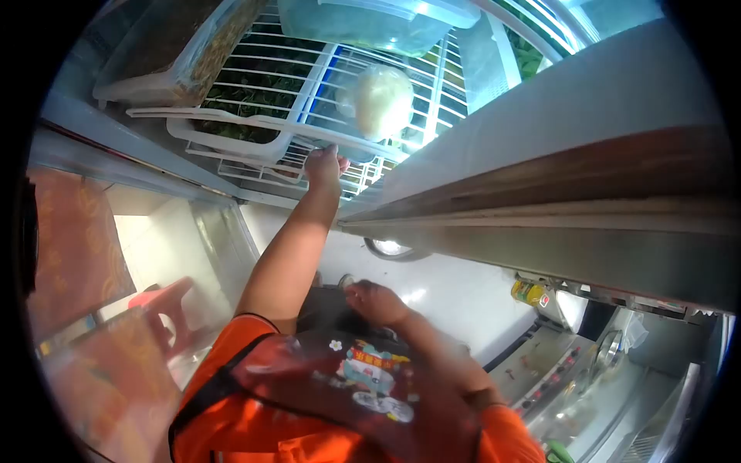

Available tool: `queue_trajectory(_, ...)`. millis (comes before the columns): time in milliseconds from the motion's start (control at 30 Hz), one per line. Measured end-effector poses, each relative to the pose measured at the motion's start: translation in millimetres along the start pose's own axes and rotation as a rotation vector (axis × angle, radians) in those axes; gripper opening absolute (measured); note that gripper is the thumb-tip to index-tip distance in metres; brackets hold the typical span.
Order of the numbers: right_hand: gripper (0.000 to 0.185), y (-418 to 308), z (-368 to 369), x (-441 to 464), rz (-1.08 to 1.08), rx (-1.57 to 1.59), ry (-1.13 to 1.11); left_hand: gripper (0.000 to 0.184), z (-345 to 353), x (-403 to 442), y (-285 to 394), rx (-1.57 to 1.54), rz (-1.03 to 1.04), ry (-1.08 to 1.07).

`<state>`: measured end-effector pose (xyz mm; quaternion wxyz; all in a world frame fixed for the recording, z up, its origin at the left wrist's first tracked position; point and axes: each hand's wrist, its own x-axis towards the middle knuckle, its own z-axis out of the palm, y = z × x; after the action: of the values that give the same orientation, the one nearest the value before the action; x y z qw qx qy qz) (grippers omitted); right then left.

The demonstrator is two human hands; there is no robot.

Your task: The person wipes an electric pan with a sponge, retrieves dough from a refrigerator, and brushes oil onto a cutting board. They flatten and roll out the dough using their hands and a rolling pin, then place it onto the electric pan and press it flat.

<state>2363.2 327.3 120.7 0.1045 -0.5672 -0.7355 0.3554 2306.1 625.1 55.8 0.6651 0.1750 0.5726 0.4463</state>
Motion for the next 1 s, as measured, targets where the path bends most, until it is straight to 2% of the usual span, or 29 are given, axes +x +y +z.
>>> queue_trajectory(100, 0.026, -14, -11, 24, 0.084, 0.204, 0.008, 0.02, -20, -27, 1, 0.036, 0.08, 0.086)
queue_trajectory(133, 0.025, -19, -17, 33, 0.07, 0.287, 0.035, 0.02, -31, -34, 2, 0.142, 0.121, 0.063)
queue_trajectory(267, 0.027, -15, -19, 59, 0.111, 0.432, 0.042, 0.013, -54, -62, 3, 0.022, 0.071, 0.094)
queue_trajectory(300, 0.03, -15, -20, 65, 0.24, 0.554, -0.025, 0.014, -63, -64, 1, 0.049, 0.065, 0.101)
queue_trajectory(367, 0.033, -5, -9, 79, 0.322, 0.779, 0.081, 0.015, -78, -68, -5, 0.064, 0.068, 0.119)
queue_trajectory(433, 0.041, -6, -14, 98, 0.523, 1.125, 0.153, 0.017, -91, -74, -8, 0.041, 0.087, 0.138)
queue_trajectory(500, 0.038, -10, -24, 116, 0.708, 1.345, 0.306, 0.018, -100, -85, -3, 0.095, 0.045, 0.107)
queue_trajectory(600, 0.034, 3, -31, 143, 0.87, 1.432, 0.426, 0.017, -104, -95, 10, 0.151, -0.004, 0.089)
queue_trajectory(767, 0.03, 1, -37, 151, 0.934, 1.379, 0.444, 0.017, -104, -92, 20, 0.203, -0.091, 0.038)
queue_trajectory(1000, 0.027, 21, -30, 157, 0.985, 1.411, 0.38, 0.021, -102, -92, 12, 0.221, -0.01, 0.035)
